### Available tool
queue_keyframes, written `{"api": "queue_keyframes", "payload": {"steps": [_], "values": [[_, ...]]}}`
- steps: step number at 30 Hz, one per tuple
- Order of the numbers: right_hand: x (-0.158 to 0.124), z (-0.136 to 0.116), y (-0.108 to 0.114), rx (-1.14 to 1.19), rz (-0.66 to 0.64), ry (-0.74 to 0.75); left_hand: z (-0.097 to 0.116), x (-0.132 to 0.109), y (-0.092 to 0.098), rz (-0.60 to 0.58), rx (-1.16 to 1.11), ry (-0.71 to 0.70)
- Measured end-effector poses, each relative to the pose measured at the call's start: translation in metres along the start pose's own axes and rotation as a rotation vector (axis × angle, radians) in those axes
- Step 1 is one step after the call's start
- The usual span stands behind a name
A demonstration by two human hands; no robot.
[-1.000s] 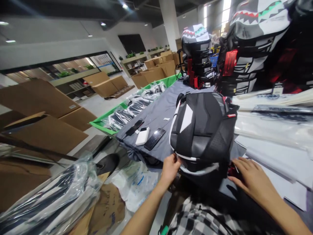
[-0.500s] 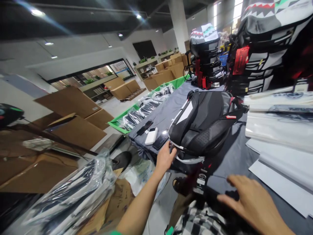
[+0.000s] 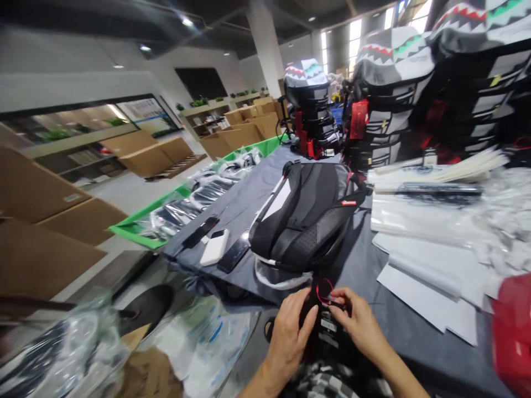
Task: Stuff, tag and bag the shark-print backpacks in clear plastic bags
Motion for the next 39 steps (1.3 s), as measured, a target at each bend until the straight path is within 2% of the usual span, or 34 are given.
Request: {"api": "queue_keyframes", "payload": {"steps": [3, 5, 7, 8, 9, 11, 13, 14, 16, 18, 21, 24, 27, 31, 34, 37, 39], "values": [[-0.020, -0.010, 0.001, -0.135, -0.042, 0.039, -0.024, 0.014, -0.034, -0.133, -0.334, 0.254], [-0.029, -0.019, -0.001, -0.225, -0.070, 0.091, -0.036, 0.024, -0.054, -0.129, -0.522, 0.381], [-0.031, -0.023, 0.009, -0.290, -0.097, 0.124, -0.042, 0.032, -0.062, -0.071, -0.569, 0.418], [-0.028, -0.021, 0.027, -0.334, -0.060, 0.123, -0.042, 0.034, -0.063, -0.056, -0.537, 0.406], [-0.025, -0.016, 0.055, -0.397, 0.018, 0.111, -0.041, 0.034, -0.062, -0.049, -0.489, 0.383], [-0.019, -0.004, 0.134, -0.586, 0.329, 0.062, -0.040, 0.029, -0.055, -0.034, -0.382, 0.336], [-0.014, 0.018, 0.201, -0.867, 0.508, -0.045, -0.040, 0.020, -0.047, 0.000, -0.303, 0.306], [-0.012, 0.035, 0.225, -0.987, 0.525, -0.148, -0.042, 0.014, -0.044, 0.018, -0.292, 0.305], [-0.008, 0.067, 0.249, -1.088, 0.451, -0.252, -0.048, 0.004, -0.042, 0.057, -0.306, 0.315], [-0.013, 0.091, 0.252, -1.008, 0.380, -0.280, -0.053, -0.002, -0.043, 0.103, -0.351, 0.320], [-0.030, 0.103, 0.239, -0.769, 0.370, -0.264, -0.056, 0.000, -0.047, 0.176, -0.426, 0.316], [-0.046, 0.090, 0.221, -0.641, 0.344, -0.209, -0.053, 0.010, -0.061, 0.165, -0.528, 0.327], [-0.059, 0.077, 0.215, -0.606, 0.355, -0.229, -0.050, 0.014, -0.070, 0.110, -0.540, 0.325], [-0.064, 0.075, 0.207, -0.536, 0.343, -0.283, -0.051, 0.003, -0.051, 0.164, -0.354, 0.242], [-0.058, 0.070, 0.204, -0.640, 0.466, -0.286, -0.047, -0.003, -0.042, 0.147, -0.281, 0.162], [-0.052, 0.051, 0.194, -0.861, 0.606, -0.160, -0.042, -0.007, -0.041, 0.118, -0.219, 0.087], [-0.055, 0.046, 0.191, -0.892, 0.653, -0.089, -0.038, -0.015, -0.036, 0.142, -0.145, -0.005]]}}
Point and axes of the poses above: each hand's wrist, its own x-axis towards the middle knuckle, its own y-axis out of the back of the hand, z = x × y, the point moved 10 cm from there along x, towards the middle knuckle, and after that the axes turned 9 degrees about -x, right-handed, at the moved point
